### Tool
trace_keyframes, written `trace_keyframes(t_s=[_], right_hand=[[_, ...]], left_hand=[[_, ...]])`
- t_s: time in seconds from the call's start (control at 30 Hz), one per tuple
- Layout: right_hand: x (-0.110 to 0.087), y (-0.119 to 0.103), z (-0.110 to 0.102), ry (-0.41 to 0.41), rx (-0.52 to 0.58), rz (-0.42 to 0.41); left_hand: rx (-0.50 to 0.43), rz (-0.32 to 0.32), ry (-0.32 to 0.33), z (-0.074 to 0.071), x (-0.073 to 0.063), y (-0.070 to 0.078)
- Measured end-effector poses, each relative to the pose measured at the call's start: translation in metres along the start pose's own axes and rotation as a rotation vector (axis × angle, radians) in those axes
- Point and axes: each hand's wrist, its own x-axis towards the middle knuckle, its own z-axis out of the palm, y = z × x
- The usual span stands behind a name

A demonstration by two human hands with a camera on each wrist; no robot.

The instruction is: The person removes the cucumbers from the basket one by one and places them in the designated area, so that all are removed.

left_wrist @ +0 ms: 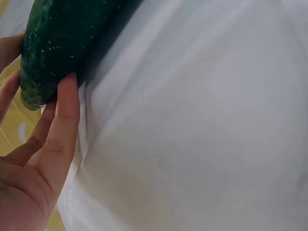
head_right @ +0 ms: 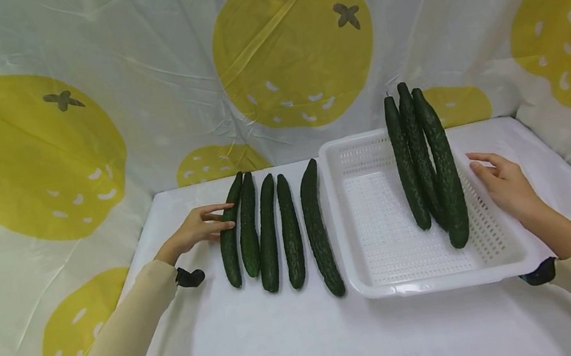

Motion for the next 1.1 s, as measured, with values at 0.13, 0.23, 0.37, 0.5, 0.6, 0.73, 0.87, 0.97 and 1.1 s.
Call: trace_keyframes(t_s=[0.13,0.23,0.37,0.5,0.6,0.73,0.87,0.97,1.1], right_hand=[[0.000,0.000,0.000,-0.005,0.002,0.013],[0.000,0.000,0.000,-0.011,0.003,0.021],[0.000,0.000,0.000,-0.019,0.017,0.033],[0.000,-0.001,0.000,-0.023,0.030,0.039],[0.000,0.000,0.000,-0.008,0.035,0.021],[0.001,0.001,-0.001,0.011,0.046,0.000],[0.001,0.001,-0.002,0.014,0.061,-0.008],[0.000,0.002,-0.002,0.014,0.114,-0.024],[0.000,0.003,-0.001,0.011,0.163,-0.050]], left_hand=[[0.004,0.006,0.000,0.001,-0.002,0.002],[0.003,-0.001,-0.013,0.004,-0.008,0.014],[0.003,-0.011,-0.023,0.004,-0.006,0.013],[-0.002,-0.009,-0.016,0.001,0.000,0.002],[0.000,-0.012,-0.015,0.001,0.000,0.001],[0.023,-0.012,-0.025,-0.001,-0.001,0.003],[0.055,-0.008,-0.053,-0.004,-0.001,0.004],[0.077,-0.013,-0.066,-0.008,-0.003,0.007],[0.085,-0.016,-0.036,-0.013,-0.006,0.017]])
